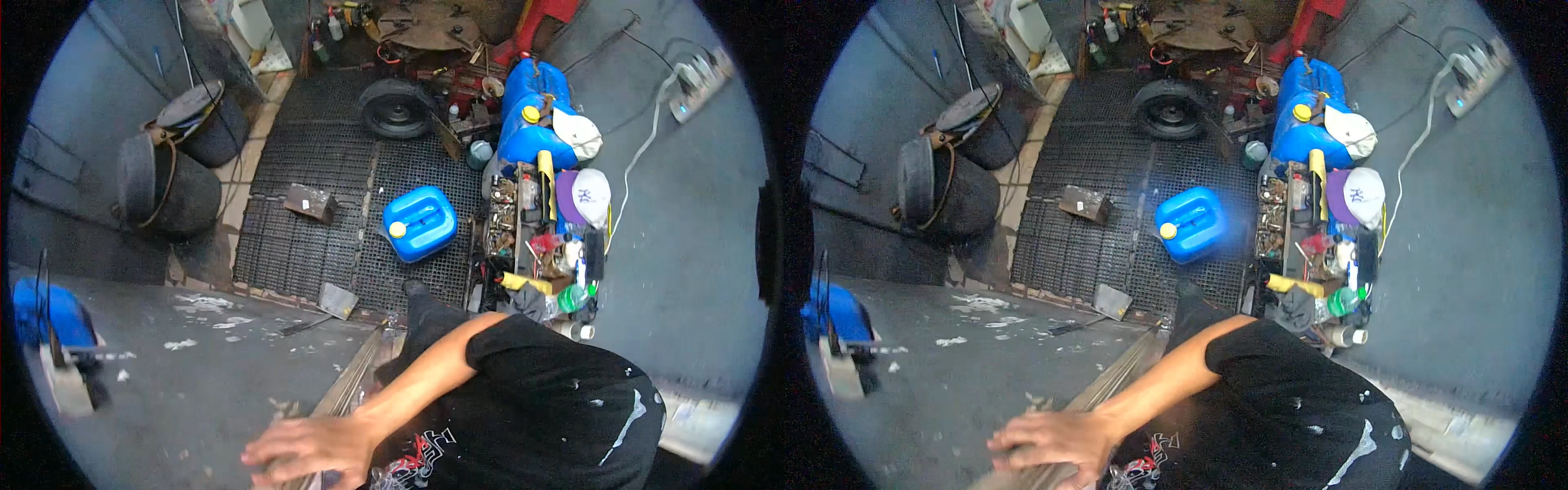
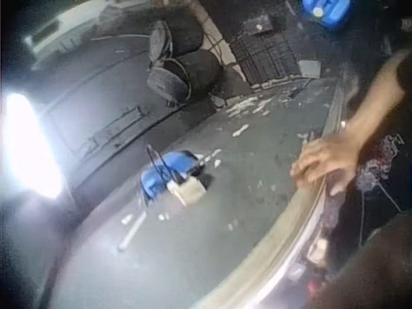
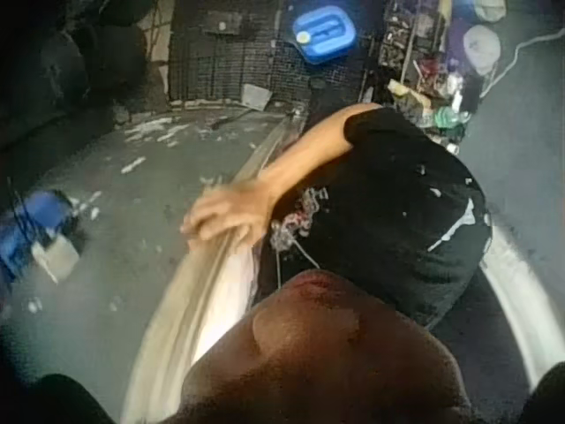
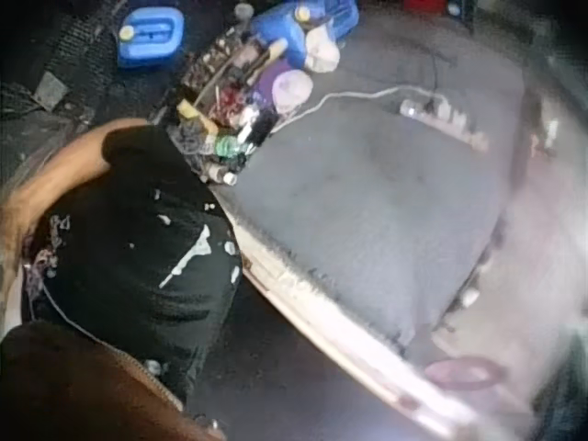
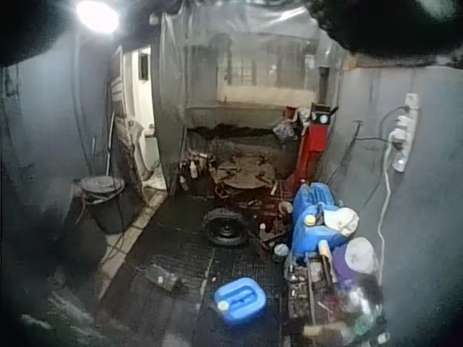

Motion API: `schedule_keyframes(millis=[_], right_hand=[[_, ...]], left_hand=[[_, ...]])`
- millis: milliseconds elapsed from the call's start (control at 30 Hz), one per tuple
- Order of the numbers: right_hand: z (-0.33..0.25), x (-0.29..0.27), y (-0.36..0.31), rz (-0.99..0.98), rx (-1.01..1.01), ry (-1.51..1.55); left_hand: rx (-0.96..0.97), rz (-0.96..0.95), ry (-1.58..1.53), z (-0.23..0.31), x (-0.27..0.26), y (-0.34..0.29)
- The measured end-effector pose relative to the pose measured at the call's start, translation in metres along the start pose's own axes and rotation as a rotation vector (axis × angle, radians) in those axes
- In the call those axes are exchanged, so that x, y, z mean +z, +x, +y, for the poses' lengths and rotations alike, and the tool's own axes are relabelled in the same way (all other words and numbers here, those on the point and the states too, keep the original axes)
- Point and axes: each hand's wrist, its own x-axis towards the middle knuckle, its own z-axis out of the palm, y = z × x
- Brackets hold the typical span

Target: The person applies liquid to a motorcycle tire using a small applicator, turns on an air compressor switch, and breaks the tire bead using a tire changer lever.

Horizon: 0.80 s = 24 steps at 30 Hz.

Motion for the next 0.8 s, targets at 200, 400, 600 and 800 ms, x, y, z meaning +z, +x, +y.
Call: schedule_keyframes(millis=[200,400,600,800], right_hand=[[0.086,-0.099,0.050,-0.378,-0.144,0.299],[0.245,-0.219,0.045,-0.614,0.318,0.055],[0.403,-0.458,0.014,-0.489,0.903,-0.590],[0.437,-0.697,-0.035,0.178,1.397,-1.131]], left_hand=[[-0.083,0.227,-0.179,0.104,-0.022,0.062],[-0.175,0.190,-0.131,0.172,-0.023,0.129],[-0.165,0.063,0.191,0.249,-0.068,0.227],[0.022,0.258,0.263,0.439,-0.248,0.368]])
